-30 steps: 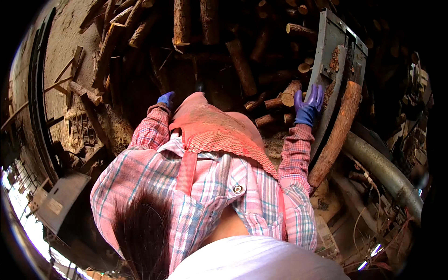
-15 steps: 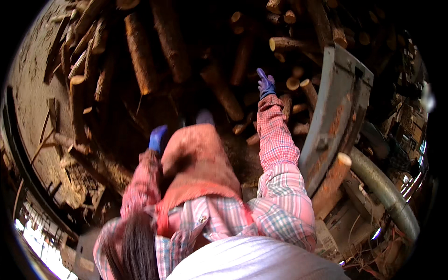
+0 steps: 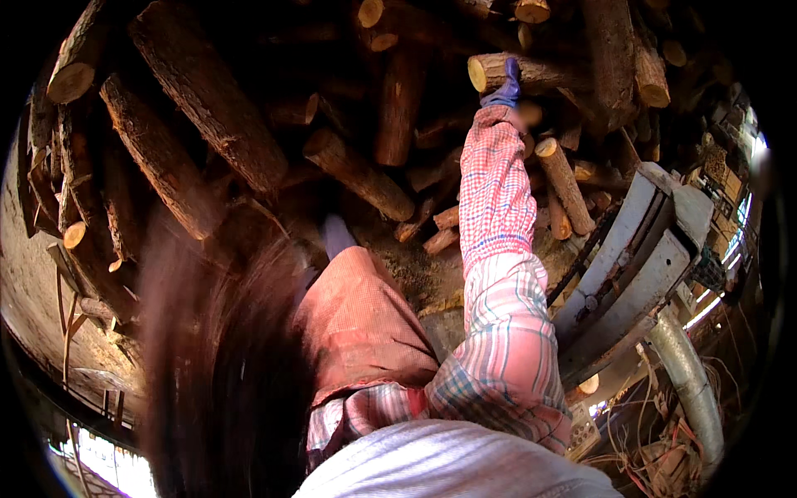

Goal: The person repeatedly picks up logs from a pile and feeds them into a wood chipper. They handle the logs one at a time, positioning them on the machine's feed table before they are pulled in.

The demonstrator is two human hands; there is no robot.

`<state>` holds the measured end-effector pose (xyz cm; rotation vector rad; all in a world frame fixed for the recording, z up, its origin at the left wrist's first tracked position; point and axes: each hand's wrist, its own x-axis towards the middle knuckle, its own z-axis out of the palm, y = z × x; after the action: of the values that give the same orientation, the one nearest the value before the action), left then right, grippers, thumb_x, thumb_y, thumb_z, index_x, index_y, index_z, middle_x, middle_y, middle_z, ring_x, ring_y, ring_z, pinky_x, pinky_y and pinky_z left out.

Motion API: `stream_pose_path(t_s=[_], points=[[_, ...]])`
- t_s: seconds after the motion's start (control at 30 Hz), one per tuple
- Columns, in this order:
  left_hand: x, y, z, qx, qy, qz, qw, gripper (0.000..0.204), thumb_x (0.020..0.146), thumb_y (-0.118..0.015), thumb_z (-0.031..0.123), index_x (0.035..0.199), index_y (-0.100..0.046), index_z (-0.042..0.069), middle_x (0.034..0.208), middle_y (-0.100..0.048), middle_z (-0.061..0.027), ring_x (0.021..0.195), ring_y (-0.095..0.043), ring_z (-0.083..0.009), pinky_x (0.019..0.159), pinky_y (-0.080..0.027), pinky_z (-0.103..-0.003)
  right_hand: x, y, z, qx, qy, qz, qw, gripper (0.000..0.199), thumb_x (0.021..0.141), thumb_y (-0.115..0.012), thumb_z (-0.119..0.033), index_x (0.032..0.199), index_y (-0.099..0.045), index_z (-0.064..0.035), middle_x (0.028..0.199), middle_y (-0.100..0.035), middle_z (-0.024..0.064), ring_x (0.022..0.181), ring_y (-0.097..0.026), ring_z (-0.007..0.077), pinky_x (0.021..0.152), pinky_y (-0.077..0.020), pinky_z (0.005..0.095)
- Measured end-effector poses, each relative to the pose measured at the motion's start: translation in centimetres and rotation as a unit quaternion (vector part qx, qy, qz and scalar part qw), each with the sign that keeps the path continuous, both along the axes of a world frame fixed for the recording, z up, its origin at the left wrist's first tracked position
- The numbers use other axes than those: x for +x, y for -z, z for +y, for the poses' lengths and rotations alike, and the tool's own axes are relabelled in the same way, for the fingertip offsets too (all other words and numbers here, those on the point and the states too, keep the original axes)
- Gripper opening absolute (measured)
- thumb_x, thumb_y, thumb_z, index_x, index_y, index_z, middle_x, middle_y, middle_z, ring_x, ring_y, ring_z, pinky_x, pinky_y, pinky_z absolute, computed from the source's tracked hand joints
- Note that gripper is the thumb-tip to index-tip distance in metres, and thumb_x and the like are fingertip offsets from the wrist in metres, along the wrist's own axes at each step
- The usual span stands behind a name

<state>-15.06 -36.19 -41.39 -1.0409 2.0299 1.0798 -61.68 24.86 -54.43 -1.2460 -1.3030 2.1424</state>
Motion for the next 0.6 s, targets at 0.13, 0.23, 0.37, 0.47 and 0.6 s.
stream_pose_path(t_s=[0.13, 0.23, 0.37, 0.47, 0.6], points=[[-5.0, -0.1, -1.0, 0.244, -0.295, -0.172, 0.908, 0.016, 0.084, -0.058, 0.018, 0.072, -0.047, 0.016, 0.065, -0.049, 0.0004, 0.056, -0.047, -0.0137, 0.044, -0.035, -0.028, 4.5, -3.0, 1.3, 0.022, 0.014, 0.066, 0.997, 0.058, 0.079, -0.067, -0.043, 0.123, -0.054, -0.0074, 0.118, -0.058, 0.0086, 0.106, -0.056, 0.0251, 0.094, -0.0436, 0.0399], [-9.2, 0.6, 0.4, 0.291, -0.206, -0.116, 0.927, 0.015, 0.089, -0.055, 0.024, 0.077, -0.055, 0.016, 0.068, -0.053, 0.0017, 0.054, -0.044, -0.0100, 0.043, -0.034, -0.027, 8.8, -7.9, -1.4, -0.010, 0.020, 0.089, 0.996, 0.054, 0.081, -0.067, -0.032, 0.125, -0.051, -0.0053, 0.117, -0.058, 0.0089, 0.107, -0.055, 0.0255, 0.094, -0.0444, 0.0399], [-16.6, -0.7, 6.3, 0.330, -0.217, -0.004, 0.919, 0.030, 0.091, -0.055, 0.015, 0.117, -0.055, 0.001, 0.110, -0.061, -0.0089, 0.094, -0.060, -0.0217, 0.084, -0.048, -0.032, 19.2, -14.2, -9.9, -0.128, 0.074, 0.022, 0.989, 0.060, 0.076, -0.074, -0.029, 0.126, -0.049, -0.0064, 0.120, -0.056, 0.0112, 0.109, -0.054, 0.0279, 0.097, -0.0444, 0.0438], [-19.4, -2.0, 9.5, 0.454, -0.156, -0.066, 0.875, 0.040, 0.091, -0.054, 0.032, 0.124, -0.052, 0.010, 0.110, -0.063, -0.0092, 0.082, -0.059, -0.0172, 0.071, -0.046, -0.028, 28.1, -21.7, -22.1, -0.243, 0.075, -0.007, 0.967, 0.058, 0.076, -0.074, -0.029, 0.125, -0.051, -0.0073, 0.121, -0.056, 0.0094, 0.111, -0.053, 0.0267, 0.098, -0.0443, 0.0417], [-18.3, -11.7, 14.4, 0.411, -0.151, -0.179, 0.881, 0.060, 0.085, -0.056, 0.051, 0.127, -0.051, 0.008, 0.121, -0.057, -0.0126, 0.106, -0.055, -0.0262, 0.093, -0.041, -0.039, 42.0, -29.1, -33.7, -0.410, -0.098, -0.106, 0.900, 0.049, 0.078, -0.072, -0.031, 0.117, -0.057, -0.0070, 0.106, -0.062, 0.0072, 0.093, -0.062, 0.0192, 0.087, -0.0501, 0.0348]])
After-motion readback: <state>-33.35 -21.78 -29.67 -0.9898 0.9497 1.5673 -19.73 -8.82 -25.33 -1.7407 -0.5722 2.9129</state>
